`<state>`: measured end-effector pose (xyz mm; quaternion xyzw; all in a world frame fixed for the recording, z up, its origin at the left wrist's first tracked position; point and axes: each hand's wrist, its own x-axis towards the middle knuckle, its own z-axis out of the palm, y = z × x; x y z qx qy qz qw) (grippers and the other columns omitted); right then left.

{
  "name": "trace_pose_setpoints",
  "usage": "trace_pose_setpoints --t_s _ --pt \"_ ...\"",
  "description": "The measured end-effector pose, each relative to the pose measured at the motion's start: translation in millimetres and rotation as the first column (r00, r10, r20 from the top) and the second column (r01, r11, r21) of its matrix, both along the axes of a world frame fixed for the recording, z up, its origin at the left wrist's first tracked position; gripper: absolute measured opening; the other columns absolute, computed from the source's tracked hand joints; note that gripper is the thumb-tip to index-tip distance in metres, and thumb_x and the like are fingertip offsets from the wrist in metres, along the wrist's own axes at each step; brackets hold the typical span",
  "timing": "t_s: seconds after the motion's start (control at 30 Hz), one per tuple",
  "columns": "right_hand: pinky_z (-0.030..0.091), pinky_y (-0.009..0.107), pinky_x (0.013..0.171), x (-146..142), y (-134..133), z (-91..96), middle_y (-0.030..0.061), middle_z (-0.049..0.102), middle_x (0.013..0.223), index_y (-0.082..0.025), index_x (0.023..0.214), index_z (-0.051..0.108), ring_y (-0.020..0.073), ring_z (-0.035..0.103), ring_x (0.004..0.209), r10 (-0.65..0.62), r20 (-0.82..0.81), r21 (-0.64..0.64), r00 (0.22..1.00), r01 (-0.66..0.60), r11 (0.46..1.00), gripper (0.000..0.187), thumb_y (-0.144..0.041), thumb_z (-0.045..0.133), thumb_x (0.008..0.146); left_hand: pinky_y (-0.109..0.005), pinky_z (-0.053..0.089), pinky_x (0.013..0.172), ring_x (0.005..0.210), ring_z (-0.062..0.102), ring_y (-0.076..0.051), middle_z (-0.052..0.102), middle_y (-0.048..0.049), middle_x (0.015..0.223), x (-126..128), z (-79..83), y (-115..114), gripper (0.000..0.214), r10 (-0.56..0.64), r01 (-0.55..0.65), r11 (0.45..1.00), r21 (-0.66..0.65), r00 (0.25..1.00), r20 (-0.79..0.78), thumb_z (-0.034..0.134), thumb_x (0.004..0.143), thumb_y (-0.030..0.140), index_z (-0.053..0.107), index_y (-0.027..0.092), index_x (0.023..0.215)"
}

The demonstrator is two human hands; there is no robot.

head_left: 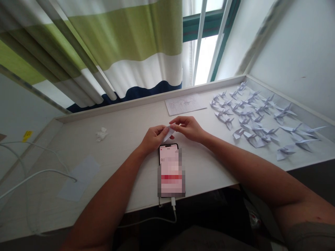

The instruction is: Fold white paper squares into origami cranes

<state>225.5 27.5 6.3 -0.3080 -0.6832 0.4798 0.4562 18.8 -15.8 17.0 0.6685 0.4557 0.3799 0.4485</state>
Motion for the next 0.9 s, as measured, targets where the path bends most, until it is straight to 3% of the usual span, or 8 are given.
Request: trace_pose_setpoints --t_s 0.23,0.33,0.4,0.47,0.57,0.63,0.73,0.9 --pt "0.057 0.032 0.071 0 0 -0.6 0.0042 0.075 0.078 -0.017 0.083 0.078 0.0154 0.066 0.072 0.050 -0.048 -0.094 0.998 -0.054 0.994 0.032 -0.049 0.078 0.089 -0.027 0.047 0.059 0.066 0.068 -0.016 0.084 -0.0132 0.094 1 -0.4 -2 0.051 -0.076 0.079 0.994 -0.070 0.996 0.042 0.073 0.093 0.061 0.079 0.012 0.106" --pt "0.059 0.033 0.073 1 2 -3.2 0.0052 0.074 0.083 -0.017 0.089 0.076 0.0159 0.067 0.074 0.063 -0.059 -0.101 0.996 -0.069 0.993 0.035 -0.051 0.071 0.095 -0.030 0.054 0.070 0.078 0.076 -0.021 0.085 -0.0152 0.098 1 -3.1 0 0.052 -0.046 0.058 0.993 -0.105 0.992 0.113 0.076 0.091 0.061 0.079 0.011 0.105" --pt "0.060 0.034 0.074 2 1 -3.1 0.0051 0.074 0.092 -0.018 0.103 0.074 0.0164 0.068 0.079 0.037 -0.035 -0.011 0.999 -0.037 0.999 0.029 -0.046 0.070 0.096 -0.034 0.058 0.080 0.087 0.079 -0.024 0.084 -0.0155 0.098 1 -4.1 2 0.052 -0.014 0.033 0.993 -0.115 0.985 0.170 0.077 0.090 0.061 0.078 0.011 0.106" --pt "0.061 0.035 0.077 4 -1 -1.0 0.0053 0.072 0.104 -0.022 0.115 0.071 0.0177 0.069 0.087 -0.004 0.015 0.166 1.000 0.002 0.986 0.025 -0.036 0.070 0.095 -0.037 0.060 0.086 0.090 0.080 -0.025 0.084 -0.0149 0.096 1 -4.1 3 0.052 0.014 0.012 0.992 -0.127 0.978 0.207 0.078 0.090 0.060 0.077 0.011 0.107" --pt "0.061 0.041 0.087 8 -3 3.4 0.0072 0.066 0.118 -0.025 0.114 0.070 0.0226 0.067 0.105 -0.037 0.130 0.461 0.991 -0.028 0.887 0.024 -0.020 0.063 0.092 -0.038 0.060 0.088 0.089 0.080 -0.025 0.084 -0.0139 0.094 -1 -2.1 4 0.052 0.036 -0.006 0.990 -0.142 0.977 0.212 0.079 0.090 0.059 0.077 0.011 0.108" --pt "0.059 0.048 0.097 12 -3 5.3 0.0087 0.063 0.123 -0.025 0.111 0.072 0.0269 0.063 0.116 -0.052 0.241 0.573 0.969 -0.098 0.813 0.029 -0.013 0.060 0.088 -0.037 0.060 0.087 0.090 0.080 -0.025 0.084 -0.0143 0.093 -2 0.4 3 0.051 0.027 0.000 0.990 -0.139 0.982 0.189 0.079 0.090 0.059 0.077 0.011 0.107" --pt "0.050 0.059 0.111 18 0 6.5 0.0100 0.059 0.137 -0.026 0.106 0.076 0.0336 0.053 0.134 -0.135 0.369 0.642 0.919 -0.147 0.753 0.031 -0.009 0.061 0.086 -0.036 0.059 0.087 0.091 0.080 -0.025 0.084 -0.0149 0.094 -5 4.6 1 0.048 -0.011 0.031 0.991 -0.131 0.988 0.151 0.079 0.091 0.058 0.078 0.011 0.104" --pt "0.044 0.062 0.117 22 1 9.1 0.0091 0.054 0.151 -0.027 0.106 0.079 0.0363 0.045 0.144 -0.134 0.471 0.636 0.872 -0.230 0.736 0.026 -0.012 0.066 0.090 -0.036 0.061 0.085 0.091 0.080 -0.024 0.084 -0.0132 0.095 -6 3.5 1 0.046 -0.075 0.098 0.985 -0.141 0.985 0.157 0.084 0.088 0.053 0.078 0.012 0.107"
